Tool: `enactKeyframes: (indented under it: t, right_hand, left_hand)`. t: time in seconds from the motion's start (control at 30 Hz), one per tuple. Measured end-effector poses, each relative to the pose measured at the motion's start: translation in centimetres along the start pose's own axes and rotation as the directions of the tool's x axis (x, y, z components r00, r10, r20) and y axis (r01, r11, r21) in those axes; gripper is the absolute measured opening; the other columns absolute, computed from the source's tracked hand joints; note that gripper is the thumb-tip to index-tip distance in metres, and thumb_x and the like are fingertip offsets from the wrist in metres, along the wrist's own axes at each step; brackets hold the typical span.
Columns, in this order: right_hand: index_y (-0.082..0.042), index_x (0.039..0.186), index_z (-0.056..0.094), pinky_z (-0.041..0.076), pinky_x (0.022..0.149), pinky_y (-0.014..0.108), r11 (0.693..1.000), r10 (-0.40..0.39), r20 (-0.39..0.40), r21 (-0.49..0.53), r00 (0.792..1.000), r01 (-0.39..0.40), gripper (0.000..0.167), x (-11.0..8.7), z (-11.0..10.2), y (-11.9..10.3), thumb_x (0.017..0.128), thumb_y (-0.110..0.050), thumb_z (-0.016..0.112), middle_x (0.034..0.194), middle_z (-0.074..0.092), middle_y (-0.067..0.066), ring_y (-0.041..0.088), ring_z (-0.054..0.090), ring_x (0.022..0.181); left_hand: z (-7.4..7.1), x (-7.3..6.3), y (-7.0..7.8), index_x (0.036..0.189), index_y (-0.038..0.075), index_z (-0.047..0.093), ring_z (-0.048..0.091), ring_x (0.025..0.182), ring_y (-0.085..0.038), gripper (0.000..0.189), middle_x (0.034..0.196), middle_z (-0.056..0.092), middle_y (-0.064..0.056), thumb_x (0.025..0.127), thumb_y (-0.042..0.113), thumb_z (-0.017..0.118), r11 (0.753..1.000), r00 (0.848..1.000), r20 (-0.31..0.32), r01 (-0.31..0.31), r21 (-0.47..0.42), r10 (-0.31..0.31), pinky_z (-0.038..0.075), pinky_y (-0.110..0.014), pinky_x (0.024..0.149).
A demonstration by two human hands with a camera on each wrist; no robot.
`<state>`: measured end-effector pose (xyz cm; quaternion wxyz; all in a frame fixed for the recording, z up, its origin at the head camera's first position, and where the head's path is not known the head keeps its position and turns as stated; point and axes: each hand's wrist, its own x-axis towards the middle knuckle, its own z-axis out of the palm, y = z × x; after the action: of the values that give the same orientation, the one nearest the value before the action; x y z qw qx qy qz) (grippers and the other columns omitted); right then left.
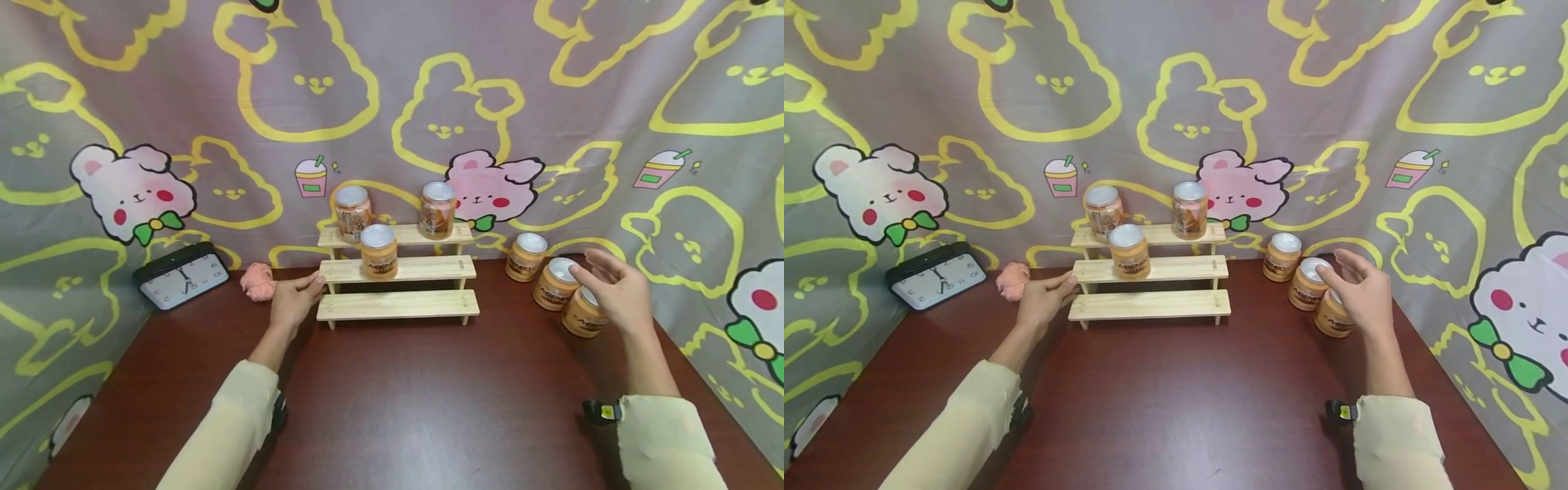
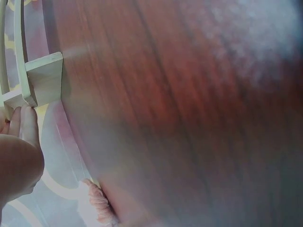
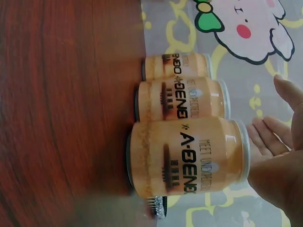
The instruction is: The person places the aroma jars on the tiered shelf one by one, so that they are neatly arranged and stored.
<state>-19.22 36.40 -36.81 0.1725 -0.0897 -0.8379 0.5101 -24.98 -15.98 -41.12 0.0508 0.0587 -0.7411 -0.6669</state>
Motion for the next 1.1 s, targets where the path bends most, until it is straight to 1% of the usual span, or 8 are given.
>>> enactKeyframes:
  t: [0.2, 0.3, 0.47, 0.53, 0.6, 0.67, 0.77, 1.1]
  right_hand:
    - [0.002, 0.149, 0.048, 0.045, 0.095, 0.002, 0.999, -0.005, 0.005, -0.046, 1.0, 0.005, 0.072, -0.2, -0.8, 0.8, 0.094, -0.036, 0.075, 0.15, 0.051, 0.018, 0.014, 0.05, 0.136]
    - [0.003, 0.15, 0.046, 0.043, 0.099, 0.003, 0.996, 0.001, 0.007, -0.085, 1.0, 0.0, 0.073, -0.4, -1.1, 1.1, 0.095, -0.037, 0.073, 0.151, 0.047, 0.023, 0.024, 0.045, 0.141]
    - [0.003, 0.151, 0.044, 0.044, 0.114, 0.028, 0.984, 0.006, 0.02, -0.176, 1.0, -0.002, 0.076, -0.5, -1.5, 1.4, 0.095, -0.041, 0.072, 0.15, 0.045, 0.028, 0.044, 0.042, 0.138]
    - [0.004, 0.151, 0.044, 0.048, 0.111, 0.032, 0.979, 0.015, 0.04, -0.204, 0.999, -0.006, 0.078, -0.5, -1.6, 1.7, 0.095, -0.043, 0.071, 0.15, 0.045, 0.029, 0.048, 0.042, 0.137]
    - [0.005, 0.149, 0.045, 0.051, 0.1, 0.021, 0.975, 0.019, 0.053, -0.221, 0.998, -0.007, 0.079, -0.6, -1.7, 2.0, 0.094, -0.044, 0.071, 0.148, 0.047, 0.029, 0.05, 0.044, 0.135]
    - [0.006, 0.147, 0.047, 0.047, 0.085, 0.012, 0.969, 0.011, 0.055, -0.246, 0.998, 0.003, 0.078, -0.5, -1.6, 2.3, 0.094, -0.044, 0.071, 0.145, 0.05, 0.03, 0.049, 0.047, 0.132]
    - [0.008, 0.143, 0.05, 0.038, 0.073, 0.012, 0.96, -0.009, 0.046, -0.281, 0.999, 0.022, 0.076, -0.4, -1.4, 2.6, 0.093, -0.044, 0.072, 0.14, 0.054, 0.031, 0.046, 0.05, 0.128]
    - [0.009, 0.138, 0.054, 0.04, 0.071, 0.023, 0.946, -0.025, 0.048, -0.321, 0.999, 0.039, 0.074, -0.5, -1.1, 2.7, 0.09, -0.043, 0.075, 0.134, 0.053, 0.038, 0.047, 0.051, 0.12]
  left_hand:
    - [0.0, 0.0, -0.1, 0.134, -0.009, 0.057, 0.062, 0.117, -0.04, 0.039, 0.134, 0.059, -0.024, 0.102, 0.01, 0.064, 1.0, 1.0, 0.0, 0.003, 0.009, -0.003, 0.059, -0.031, 0.094]
    - [0.0, 0.0, -0.1, 0.134, -0.009, 0.057, 0.063, 0.118, -0.039, 0.039, 0.135, 0.058, -0.023, 0.102, 0.01, 0.064, 1.0, 1.0, 0.004, 0.004, 0.009, -0.004, 0.059, -0.031, 0.093]
    - [0.0, 0.1, 0.0, 0.134, -0.01, 0.057, 0.063, 0.117, -0.04, 0.039, 0.136, 0.058, -0.023, 0.101, 0.009, 0.064, 1.0, 1.0, 0.005, -0.002, -0.003, 0.002, 0.059, -0.032, 0.093]
    - [0.0, 0.1, 0.0, 0.134, -0.01, 0.056, 0.063, 0.117, -0.04, 0.038, 0.136, 0.058, -0.022, 0.101, 0.009, 0.064, 1.0, 1.0, 0.005, 0.0, -0.005, 0.0, 0.059, -0.031, 0.094]
    - [0.0, 0.1, 0.0, 0.134, -0.01, 0.057, 0.063, 0.117, -0.039, 0.039, 0.136, 0.058, -0.022, 0.101, 0.009, 0.065, 1.0, 1.0, 0.003, 0.003, -0.009, -0.003, 0.059, -0.031, 0.093]
    - [0.0, 0.1, 0.0, 0.134, -0.011, 0.056, 0.062, 0.118, -0.039, 0.039, 0.137, 0.057, -0.022, 0.101, 0.009, 0.064, 1.0, 1.0, 0.006, 0.003, -0.014, -0.003, 0.059, -0.031, 0.094]
    - [0.0, 0.1, 0.0, 0.134, -0.011, 0.056, 0.063, 0.118, -0.039, 0.039, 0.137, 0.058, -0.022, 0.101, 0.008, 0.064, 1.0, 1.0, 0.005, 0.009, -0.017, -0.009, 0.059, -0.031, 0.093]
    - [0.0, 0.1, 0.1, 0.133, -0.011, 0.056, 0.064, 0.116, -0.039, 0.038, 0.137, 0.058, -0.021, 0.101, 0.009, 0.065, 1.0, 1.0, -0.001, 0.004, -0.014, -0.004, 0.059, -0.036, 0.095]
